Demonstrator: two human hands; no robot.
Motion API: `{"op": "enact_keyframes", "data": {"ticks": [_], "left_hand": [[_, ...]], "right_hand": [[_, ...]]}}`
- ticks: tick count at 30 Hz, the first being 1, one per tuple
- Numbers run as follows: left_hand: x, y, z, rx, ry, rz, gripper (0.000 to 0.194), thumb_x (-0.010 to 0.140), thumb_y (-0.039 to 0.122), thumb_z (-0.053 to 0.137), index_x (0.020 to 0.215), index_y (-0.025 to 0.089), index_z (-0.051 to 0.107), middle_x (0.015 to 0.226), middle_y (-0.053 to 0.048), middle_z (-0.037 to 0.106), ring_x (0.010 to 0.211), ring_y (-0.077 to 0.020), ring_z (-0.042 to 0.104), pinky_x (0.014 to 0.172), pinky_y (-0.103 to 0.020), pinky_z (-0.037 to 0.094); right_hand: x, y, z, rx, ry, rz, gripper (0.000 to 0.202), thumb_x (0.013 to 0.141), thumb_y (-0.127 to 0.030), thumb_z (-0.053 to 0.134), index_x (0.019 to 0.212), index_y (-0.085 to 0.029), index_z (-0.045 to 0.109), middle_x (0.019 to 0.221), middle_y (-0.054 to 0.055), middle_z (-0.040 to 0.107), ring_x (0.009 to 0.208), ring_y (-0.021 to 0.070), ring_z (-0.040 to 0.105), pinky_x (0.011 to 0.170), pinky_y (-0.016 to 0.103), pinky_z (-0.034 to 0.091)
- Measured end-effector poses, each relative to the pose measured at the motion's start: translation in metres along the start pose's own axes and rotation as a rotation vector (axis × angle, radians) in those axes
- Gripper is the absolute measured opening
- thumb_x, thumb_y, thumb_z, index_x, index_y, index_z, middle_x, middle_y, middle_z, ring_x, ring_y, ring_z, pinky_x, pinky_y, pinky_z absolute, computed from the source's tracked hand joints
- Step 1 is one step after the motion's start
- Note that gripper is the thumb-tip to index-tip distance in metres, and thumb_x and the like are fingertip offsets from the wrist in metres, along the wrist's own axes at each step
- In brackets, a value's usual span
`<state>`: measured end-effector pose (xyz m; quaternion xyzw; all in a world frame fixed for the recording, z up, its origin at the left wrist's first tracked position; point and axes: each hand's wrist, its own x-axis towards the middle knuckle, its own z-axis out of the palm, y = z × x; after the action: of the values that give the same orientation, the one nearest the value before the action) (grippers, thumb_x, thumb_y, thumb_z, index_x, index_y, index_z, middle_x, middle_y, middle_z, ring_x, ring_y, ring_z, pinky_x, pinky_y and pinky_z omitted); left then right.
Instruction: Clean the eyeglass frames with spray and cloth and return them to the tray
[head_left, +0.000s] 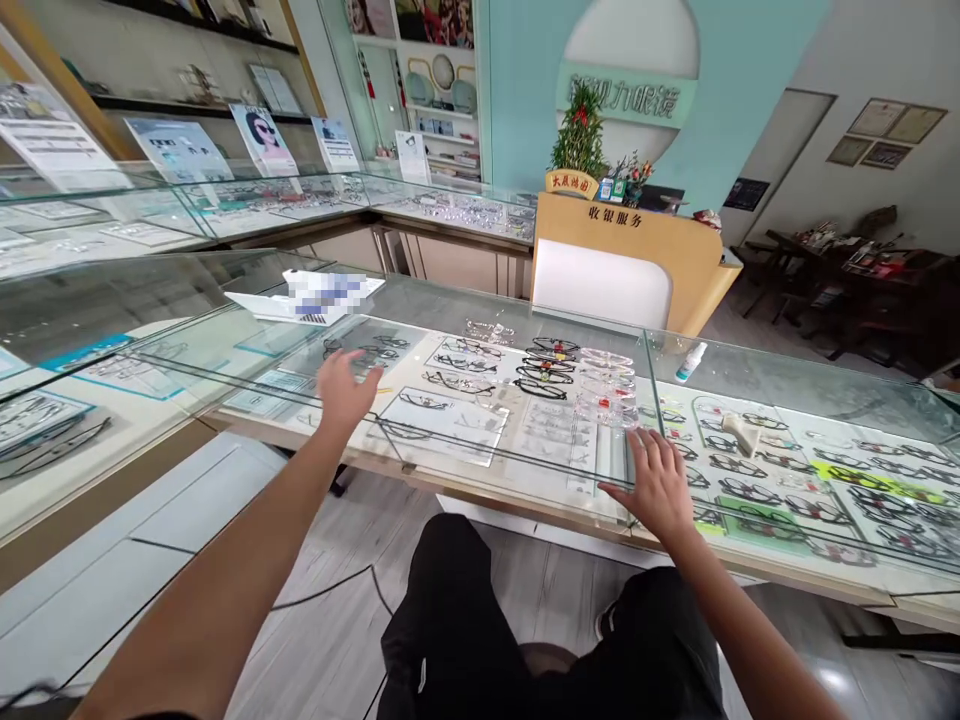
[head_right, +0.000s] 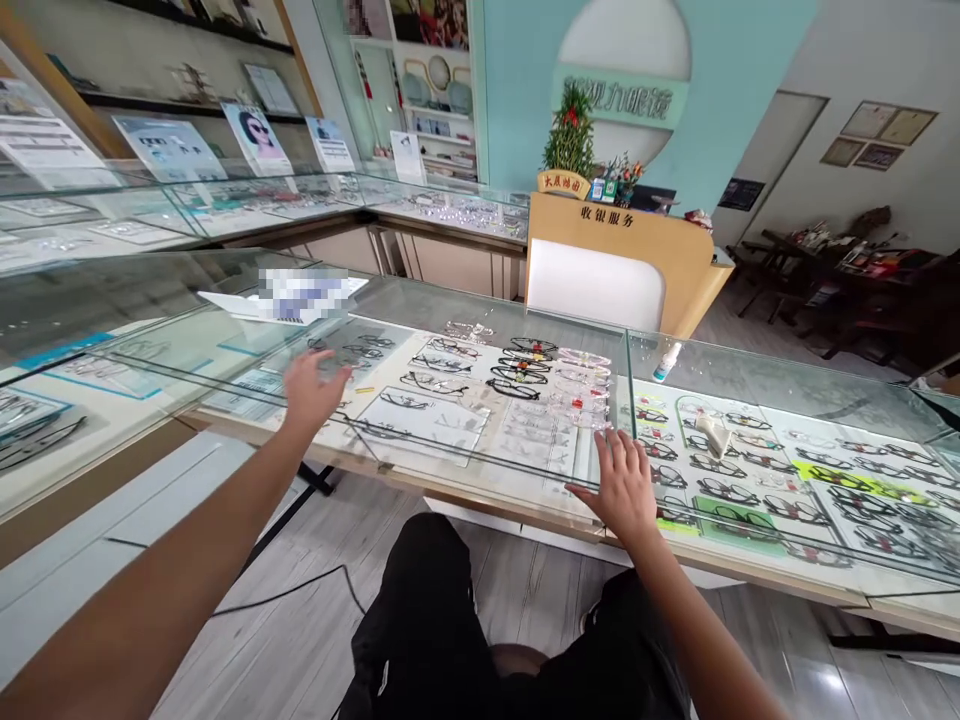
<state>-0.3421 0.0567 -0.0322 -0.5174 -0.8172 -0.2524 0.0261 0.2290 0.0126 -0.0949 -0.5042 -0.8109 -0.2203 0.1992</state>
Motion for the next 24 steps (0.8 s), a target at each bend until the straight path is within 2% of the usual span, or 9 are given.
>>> {"op": "enact_keyframes", "data": {"ticks": [3,5,8,12,15,17,19,21,24], "left_hand": [[-0.059,-0.016,0.004,-0.198,0.394,-0.017,0.05,0.107,0.043,0.049,0.139,0.006,0.061,0.144,-0.016,0.064,0.146,-0.0293,0.05,0.131,-0.047,0.034],[-0.101,-0.035,0.021,-0.297,0.444,-0.044,0.045,0.098,0.042,0.057,0.128,0.01,0.068,0.131,-0.015,0.068,0.134,-0.0297,0.059,0.123,-0.045,0.044],[-0.161,-0.069,0.065,-0.471,0.237,-0.314,0.044,0.091,0.048,0.06,0.118,0.016,0.07,0.12,-0.013,0.073,0.109,-0.0296,0.07,0.097,-0.042,0.059],[-0.234,-0.1,0.143,-0.602,-0.091,-0.632,0.034,0.075,0.05,0.061,0.094,0.023,0.071,0.095,-0.01,0.08,0.098,-0.0342,0.076,0.091,-0.046,0.062],[-0.285,-0.11,0.197,-0.702,-0.433,-0.652,0.026,0.068,0.05,0.057,0.079,0.029,0.07,0.082,-0.006,0.08,0.094,-0.0373,0.08,0.087,-0.047,0.065],[-0.308,-0.116,0.223,-0.61,-0.509,-0.647,0.024,0.07,0.049,0.055,0.078,0.031,0.07,0.085,-0.005,0.082,0.1,-0.0383,0.082,0.093,-0.048,0.065],[-0.32,-0.124,0.24,-0.532,-0.484,-0.689,0.028,0.076,0.048,0.05,0.082,0.031,0.071,0.09,-0.006,0.084,0.104,-0.0371,0.083,0.099,-0.048,0.064],[-0.321,-0.129,0.246,-0.499,-0.506,-0.718,0.028,0.081,0.044,0.048,0.084,0.029,0.072,0.094,-0.006,0.085,0.107,-0.0353,0.084,0.102,-0.045,0.064],[-0.325,-0.128,0.232,-0.373,-0.584,-0.669,0.028,0.09,0.037,0.048,0.086,0.028,0.074,0.096,-0.004,0.085,0.106,-0.0341,0.084,0.093,-0.042,0.066]], "right_hand": [[0.0,-0.002,0.003,-0.02,0.018,0.004,0.099,0.1,-0.084,0.051,0.165,-0.008,0.048,0.161,0.026,0.062,0.152,0.0453,0.051,0.13,0.06,0.031],[-0.001,-0.003,0.004,-0.024,0.028,0.009,0.099,0.101,-0.083,0.052,0.167,-0.009,0.047,0.161,0.025,0.063,0.151,0.0456,0.052,0.129,0.06,0.031],[-0.002,-0.004,0.006,-0.032,0.031,0.006,0.099,0.101,-0.082,0.053,0.168,-0.01,0.046,0.161,0.025,0.063,0.15,0.0455,0.053,0.128,0.06,0.032],[-0.001,-0.005,0.005,-0.045,0.026,0.008,0.094,0.102,-0.081,0.052,0.165,-0.011,0.05,0.159,0.024,0.065,0.147,0.0443,0.055,0.124,0.058,0.035],[-0.001,-0.007,0.004,-0.051,0.026,0.019,0.093,0.102,-0.081,0.053,0.163,-0.011,0.052,0.157,0.024,0.066,0.145,0.0443,0.057,0.12,0.057,0.038],[-0.001,-0.007,0.003,-0.053,0.022,0.018,0.092,0.102,-0.08,0.055,0.163,-0.011,0.052,0.156,0.024,0.067,0.143,0.044,0.058,0.119,0.056,0.039],[-0.001,-0.007,0.002,-0.058,0.014,0.016,0.09,0.102,-0.077,0.058,0.163,-0.012,0.052,0.155,0.023,0.068,0.141,0.0436,0.059,0.118,0.056,0.04],[-0.001,-0.007,0.001,-0.069,0.003,0.011,0.086,0.102,-0.074,0.06,0.162,-0.013,0.054,0.153,0.023,0.069,0.139,0.0433,0.06,0.118,0.056,0.04],[0.001,-0.008,-0.001,-0.1,0.009,0.005,0.08,0.104,-0.07,0.06,0.158,-0.012,0.057,0.149,0.022,0.072,0.136,0.0421,0.063,0.116,0.054,0.041]]}}
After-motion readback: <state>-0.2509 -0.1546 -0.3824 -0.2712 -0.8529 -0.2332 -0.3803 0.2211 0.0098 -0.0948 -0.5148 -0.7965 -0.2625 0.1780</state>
